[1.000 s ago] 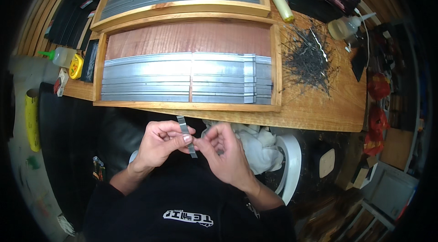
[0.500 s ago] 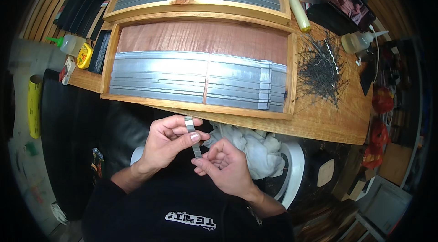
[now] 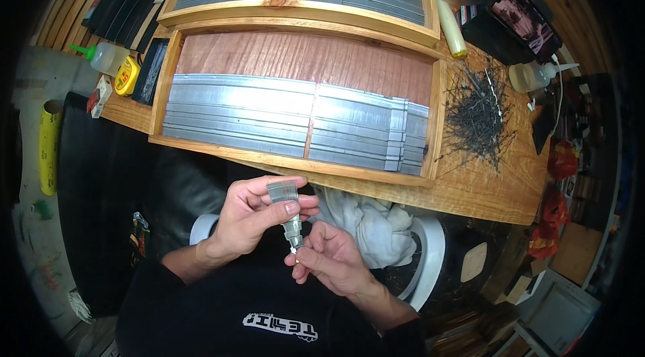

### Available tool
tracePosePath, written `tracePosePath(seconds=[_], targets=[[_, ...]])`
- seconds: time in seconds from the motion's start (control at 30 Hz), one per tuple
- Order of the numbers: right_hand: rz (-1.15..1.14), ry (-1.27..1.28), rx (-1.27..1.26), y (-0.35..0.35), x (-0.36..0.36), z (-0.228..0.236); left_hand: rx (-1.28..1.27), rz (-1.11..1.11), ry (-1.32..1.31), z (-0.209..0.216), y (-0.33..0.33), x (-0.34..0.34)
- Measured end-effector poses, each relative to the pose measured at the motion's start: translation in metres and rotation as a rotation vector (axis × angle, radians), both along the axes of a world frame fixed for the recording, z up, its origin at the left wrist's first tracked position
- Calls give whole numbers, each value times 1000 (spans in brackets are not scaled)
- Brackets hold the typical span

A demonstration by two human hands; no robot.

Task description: The person repeatedly picks up small rectangular metal pieces from a wooden tray and joins them together by hand. They handle the pieces one at a time, aligning and pressing them to form a longer strip, then place the assembled strip back into the tray.

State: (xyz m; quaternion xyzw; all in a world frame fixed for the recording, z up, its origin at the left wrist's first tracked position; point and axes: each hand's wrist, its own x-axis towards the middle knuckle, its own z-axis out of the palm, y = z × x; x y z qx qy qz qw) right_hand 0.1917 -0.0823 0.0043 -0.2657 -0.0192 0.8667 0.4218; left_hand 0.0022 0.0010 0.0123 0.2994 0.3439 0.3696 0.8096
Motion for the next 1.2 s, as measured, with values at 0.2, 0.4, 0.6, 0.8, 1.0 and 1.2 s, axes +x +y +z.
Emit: tracePosePath(seconds=[0.2, 0.4, 0.6, 0.8, 1.0, 1.2], targets=[[-20, 84, -50, 0, 2, -2, -11, -23, -11, 2, 3, 0], [-26, 86, -54, -1, 2, -4, 20, -45, -26, -2, 3, -1], [-35, 84, -61, -3, 2, -5, 35, -61, -26, -2, 3, -1], [-29, 66, -64, -3, 1, -6, 38, -61, -30, -1, 3, -3], [-113, -415, 218, 3, -9, 10, 93, -148, 108, 4, 0, -7], [7, -1088, 622, 22, -12, 24, 168, -36, 147, 8, 0, -5]])
